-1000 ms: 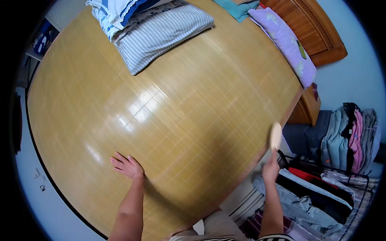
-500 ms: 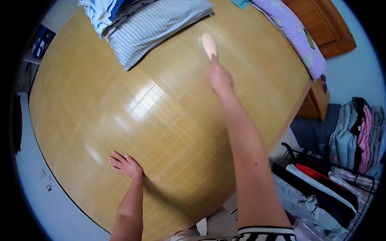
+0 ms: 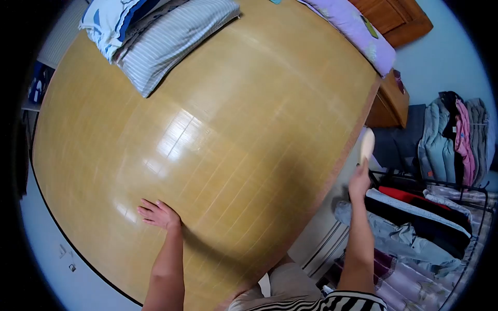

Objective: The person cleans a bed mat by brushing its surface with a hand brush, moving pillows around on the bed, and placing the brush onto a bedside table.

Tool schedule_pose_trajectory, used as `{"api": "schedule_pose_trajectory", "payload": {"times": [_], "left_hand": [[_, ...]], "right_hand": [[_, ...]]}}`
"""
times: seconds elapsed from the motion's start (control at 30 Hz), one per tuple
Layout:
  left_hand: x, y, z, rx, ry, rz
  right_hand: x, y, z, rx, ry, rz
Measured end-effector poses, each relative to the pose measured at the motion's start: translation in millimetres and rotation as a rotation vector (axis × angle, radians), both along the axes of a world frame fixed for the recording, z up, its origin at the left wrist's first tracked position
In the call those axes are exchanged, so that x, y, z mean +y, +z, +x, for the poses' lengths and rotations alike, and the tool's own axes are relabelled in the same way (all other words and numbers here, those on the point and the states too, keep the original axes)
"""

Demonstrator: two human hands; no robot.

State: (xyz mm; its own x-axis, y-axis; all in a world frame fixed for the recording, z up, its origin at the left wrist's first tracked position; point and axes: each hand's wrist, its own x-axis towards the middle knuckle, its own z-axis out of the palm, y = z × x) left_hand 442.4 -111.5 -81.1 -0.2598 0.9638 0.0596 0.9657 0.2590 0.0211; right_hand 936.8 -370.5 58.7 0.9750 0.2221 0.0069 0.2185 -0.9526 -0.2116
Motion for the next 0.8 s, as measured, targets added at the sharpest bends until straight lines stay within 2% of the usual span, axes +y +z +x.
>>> {"api": "schedule_pose_trajectory", "payload": {"times": [0.03, 0.1, 0.13, 0.17, 0.2, 0.23, 0.27, 0.3, 0.37, 0.43, 0.47, 0.6, 0.73, 0.77, 0.8], "left_hand": [[0.0, 0.5, -0.3, -0.002, 0.005, 0.000], [-0.8, -1.5, -2.3, -0.005, 0.012, 0.003], [-1.7, -4.0, -4.2, 0.012, 0.009, 0.010], [-1.4, -7.2, -3.5, 0.030, 0.005, 0.017], [-1.8, -6.6, -1.2, 0.032, 0.006, 0.013], [-1.1, -5.2, 0.4, 0.036, -0.006, 0.044], [-0.6, -4.7, 1.8, 0.040, -0.019, 0.075], [-1.3, -6.1, 0.8, 0.042, -0.015, 0.069], [0.3, -9.7, -2.8, 0.036, 0.000, 0.026], [0.4, -10.5, -3.1, 0.045, 0.002, 0.025], [1.0, -10.3, -3.6, 0.051, -0.001, 0.027], [1.5, -8.6, -3.8, 0.043, -0.018, 0.034], [-0.6, -5.7, -2.2, 0.030, -0.024, 0.048], [0.2, -3.7, -1.5, 0.015, -0.020, 0.049], [0.3, -3.3, -1.7, 0.008, -0.025, 0.055]], "right_hand": [[60.8, 22.4, -16.0, 0.148, -0.075, -0.032], [130.9, -7.3, -11.0, 0.061, 0.234, 0.234], [169.1, -33.6, -1.6, -0.074, 0.330, 0.198], [220.2, -36.1, -8.3, 0.023, 0.352, 0.343], [236.3, -37.0, -8.7, 0.035, 0.473, 0.633], [288.9, -49.4, -4.7, 0.064, 0.489, 0.511], [351.8, -39.4, -14.9, 0.091, 0.511, 0.388], [385.3, -41.0, -19.7, 0.111, 0.575, 0.488], [435.6, -32.7, -29.0, 0.234, 0.540, 0.309], [449.1, -32.6, -33.7, 0.231, 0.546, 0.203], [451.4, -33.8, -34.2, 0.221, 0.548, 0.100], [384.0, -70.5, 14.4, 0.173, 0.466, 0.029], [217.0, -87.1, 42.1, 0.083, 0.331, 0.011], [167.7, -86.3, 48.0, 0.064, 0.281, -0.096], [125.5, -67.2, 42.1, 0.098, 0.243, -0.032]]}}
